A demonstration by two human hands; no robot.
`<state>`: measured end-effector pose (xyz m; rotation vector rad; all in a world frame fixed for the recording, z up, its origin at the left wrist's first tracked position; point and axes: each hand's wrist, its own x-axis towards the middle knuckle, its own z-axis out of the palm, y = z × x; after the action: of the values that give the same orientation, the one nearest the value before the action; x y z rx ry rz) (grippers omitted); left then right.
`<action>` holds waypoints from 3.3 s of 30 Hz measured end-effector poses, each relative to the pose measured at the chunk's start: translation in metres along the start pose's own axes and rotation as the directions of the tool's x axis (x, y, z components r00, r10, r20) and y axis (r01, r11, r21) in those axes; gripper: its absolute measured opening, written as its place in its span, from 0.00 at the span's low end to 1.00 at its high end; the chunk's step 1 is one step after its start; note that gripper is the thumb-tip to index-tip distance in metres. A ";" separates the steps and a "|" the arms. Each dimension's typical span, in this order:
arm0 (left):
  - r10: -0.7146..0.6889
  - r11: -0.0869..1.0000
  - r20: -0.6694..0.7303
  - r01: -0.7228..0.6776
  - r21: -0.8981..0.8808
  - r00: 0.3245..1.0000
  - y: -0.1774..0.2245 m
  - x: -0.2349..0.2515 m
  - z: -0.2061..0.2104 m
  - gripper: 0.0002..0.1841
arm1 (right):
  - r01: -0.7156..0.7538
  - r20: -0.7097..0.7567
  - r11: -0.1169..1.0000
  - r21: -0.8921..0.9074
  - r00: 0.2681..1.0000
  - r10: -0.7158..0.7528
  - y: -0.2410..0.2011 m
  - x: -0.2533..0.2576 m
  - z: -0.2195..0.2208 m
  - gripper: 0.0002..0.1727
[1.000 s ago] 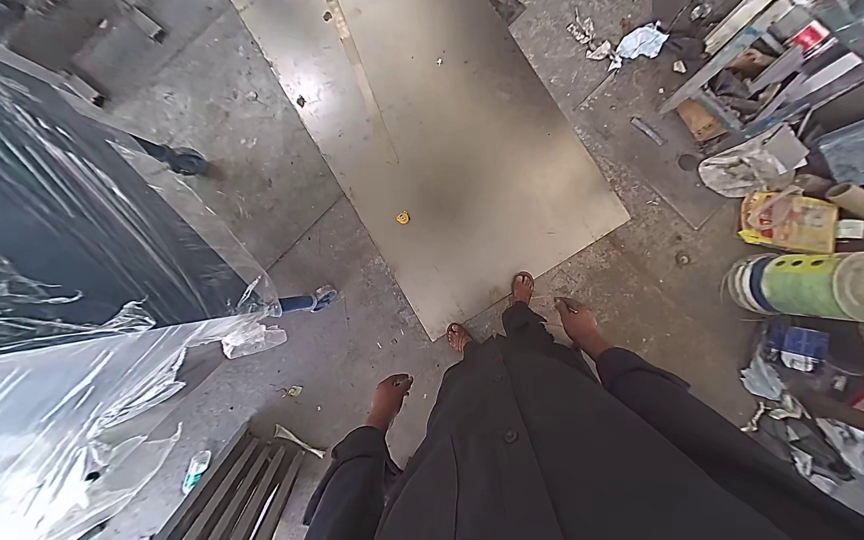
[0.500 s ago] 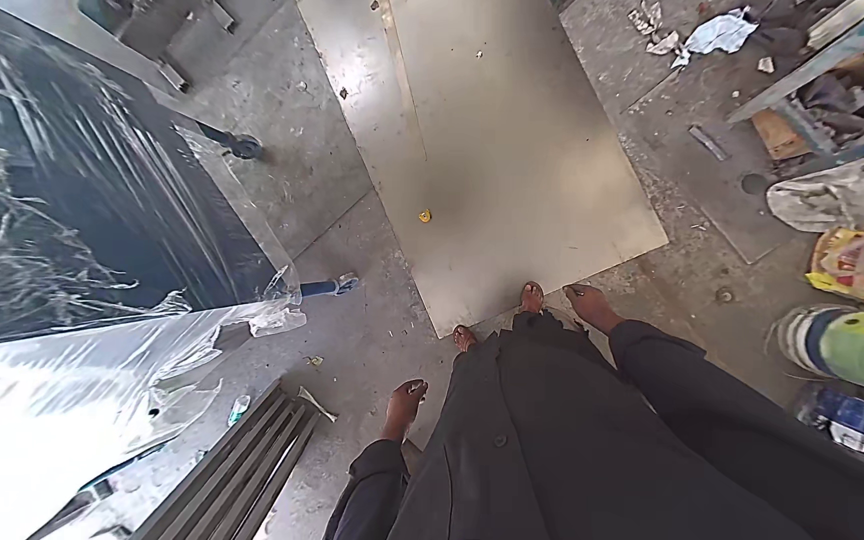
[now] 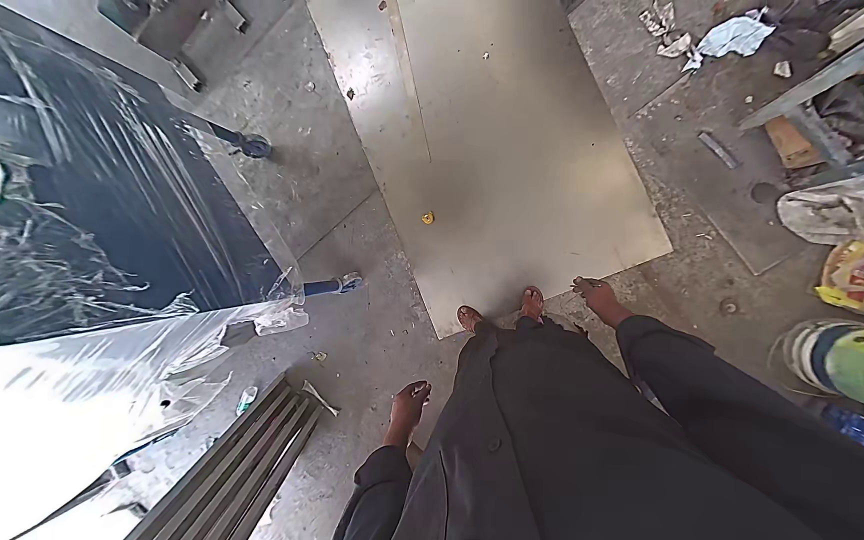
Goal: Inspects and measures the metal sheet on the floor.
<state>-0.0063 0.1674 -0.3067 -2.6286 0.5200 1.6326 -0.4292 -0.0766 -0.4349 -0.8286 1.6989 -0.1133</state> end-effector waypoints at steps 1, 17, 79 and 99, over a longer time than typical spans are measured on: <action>0.013 1.000 -0.012 -0.013 -0.003 1.000 0.000 0.003 -0.001 0.19 | -0.011 -0.010 1.000 0.015 1.000 0.011 0.001 0.000 0.003 0.27; -0.009 0.997 0.021 0.011 -0.078 1.000 -0.008 -0.004 0.031 0.20 | 0.224 0.241 0.802 -0.553 0.965 -0.104 -0.042 -0.006 0.005 0.30; 0.018 0.998 0.000 -0.018 -0.054 1.000 -0.003 0.000 0.031 0.20 | 0.238 0.233 0.781 -0.578 0.965 -0.122 -0.029 -0.015 0.000 0.29; 0.013 0.998 0.012 -0.012 -0.056 1.000 0.013 -0.002 0.027 0.20 | 0.246 0.239 0.780 -0.575 0.963 -0.128 -0.036 -0.007 -0.002 0.28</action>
<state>-0.0342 0.1602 -0.3147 -2.6573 0.4991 1.6907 -0.4145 -0.1001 -0.4111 -1.4398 1.4727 0.3857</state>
